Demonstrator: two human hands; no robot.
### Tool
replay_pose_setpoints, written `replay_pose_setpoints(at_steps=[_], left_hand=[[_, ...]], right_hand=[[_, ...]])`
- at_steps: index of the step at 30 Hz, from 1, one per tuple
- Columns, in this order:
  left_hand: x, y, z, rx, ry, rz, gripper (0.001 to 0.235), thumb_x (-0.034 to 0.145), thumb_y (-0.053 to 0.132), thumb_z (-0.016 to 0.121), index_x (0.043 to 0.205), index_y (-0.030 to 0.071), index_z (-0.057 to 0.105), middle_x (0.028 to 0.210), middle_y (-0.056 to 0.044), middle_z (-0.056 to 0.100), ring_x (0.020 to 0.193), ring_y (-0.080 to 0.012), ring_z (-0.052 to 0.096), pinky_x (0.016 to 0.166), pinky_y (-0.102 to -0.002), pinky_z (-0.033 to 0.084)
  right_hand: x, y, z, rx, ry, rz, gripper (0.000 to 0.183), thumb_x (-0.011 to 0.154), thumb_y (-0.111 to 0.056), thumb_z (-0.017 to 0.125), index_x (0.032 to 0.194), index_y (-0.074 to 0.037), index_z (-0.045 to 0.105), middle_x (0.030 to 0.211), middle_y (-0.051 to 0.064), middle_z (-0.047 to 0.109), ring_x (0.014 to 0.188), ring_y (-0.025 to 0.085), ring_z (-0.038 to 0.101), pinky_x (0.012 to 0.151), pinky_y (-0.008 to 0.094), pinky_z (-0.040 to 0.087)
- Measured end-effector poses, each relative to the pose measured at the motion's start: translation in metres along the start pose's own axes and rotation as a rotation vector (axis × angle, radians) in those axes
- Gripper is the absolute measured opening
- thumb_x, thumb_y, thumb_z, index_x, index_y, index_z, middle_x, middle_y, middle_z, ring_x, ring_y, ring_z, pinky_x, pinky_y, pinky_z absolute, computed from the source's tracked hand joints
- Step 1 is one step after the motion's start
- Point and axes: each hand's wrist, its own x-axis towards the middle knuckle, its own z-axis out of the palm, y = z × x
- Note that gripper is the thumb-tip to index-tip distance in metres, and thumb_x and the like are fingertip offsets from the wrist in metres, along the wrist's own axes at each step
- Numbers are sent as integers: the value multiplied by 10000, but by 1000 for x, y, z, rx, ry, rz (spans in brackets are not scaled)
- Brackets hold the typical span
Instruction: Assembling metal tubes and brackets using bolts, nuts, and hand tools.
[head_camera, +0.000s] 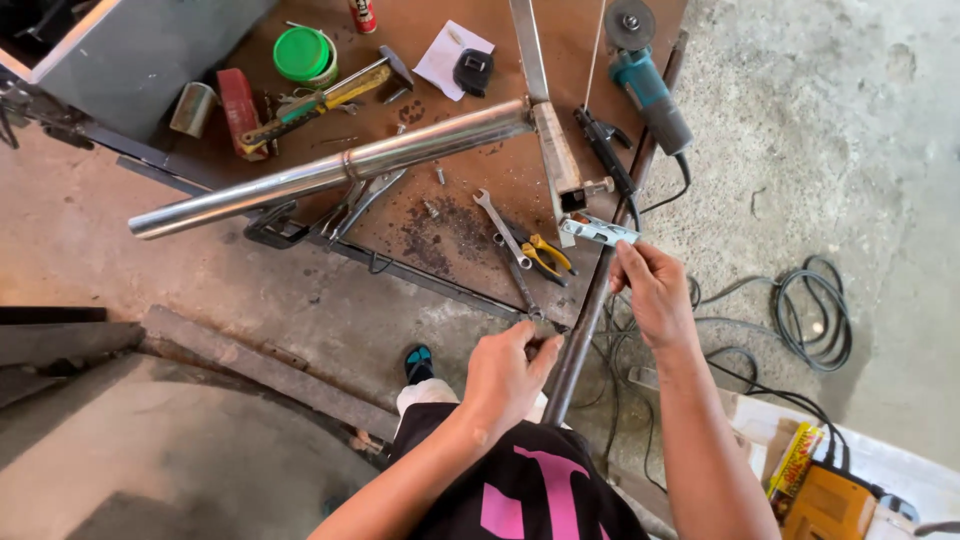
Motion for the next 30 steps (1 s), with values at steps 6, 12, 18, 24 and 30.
replay_pose_setpoints(at_steps=[6,12,18,24,30], left_hand=[[22,-79,16,260,-42,-104,388,944,427,666,891,49,735,850,-220,719,863,-443,678,761,-519,530],[20,-103,17,264,-45,-134,340,902,405,665,925,78,754,858,-190,744,867,-414,701,777,-493,550],[46,-118,0,310,45,-294,361,904,424,661,962,78,749,892,-185,748,886,-414,699,797,-498,544],[95,-129,3,426,28,-339,360,941,411,628,994,71,732,930,-194,745,920,-410,696,809,-508,547],[139,-115,28,423,-36,-317,365,938,409,619,1002,69,736,979,-199,738,960,-415,689,827,-524,541]], right_hand=[[-8,30,29,-522,110,283,313,988,-348,621,968,-57,734,765,56,688,658,163,600,640,364,484],[3,151,86,-933,78,-86,269,845,-289,753,992,-67,719,1031,180,645,1007,390,619,843,475,517],[24,149,85,-1045,139,-227,233,876,-261,737,1025,-86,704,1073,141,611,1036,356,589,870,488,486],[49,134,94,-1101,85,-139,337,832,-275,761,1090,-76,672,1166,149,579,1103,372,553,900,509,452],[36,135,69,-1273,64,-46,419,702,-244,792,1070,-70,695,1220,194,524,1115,415,519,902,510,449]])
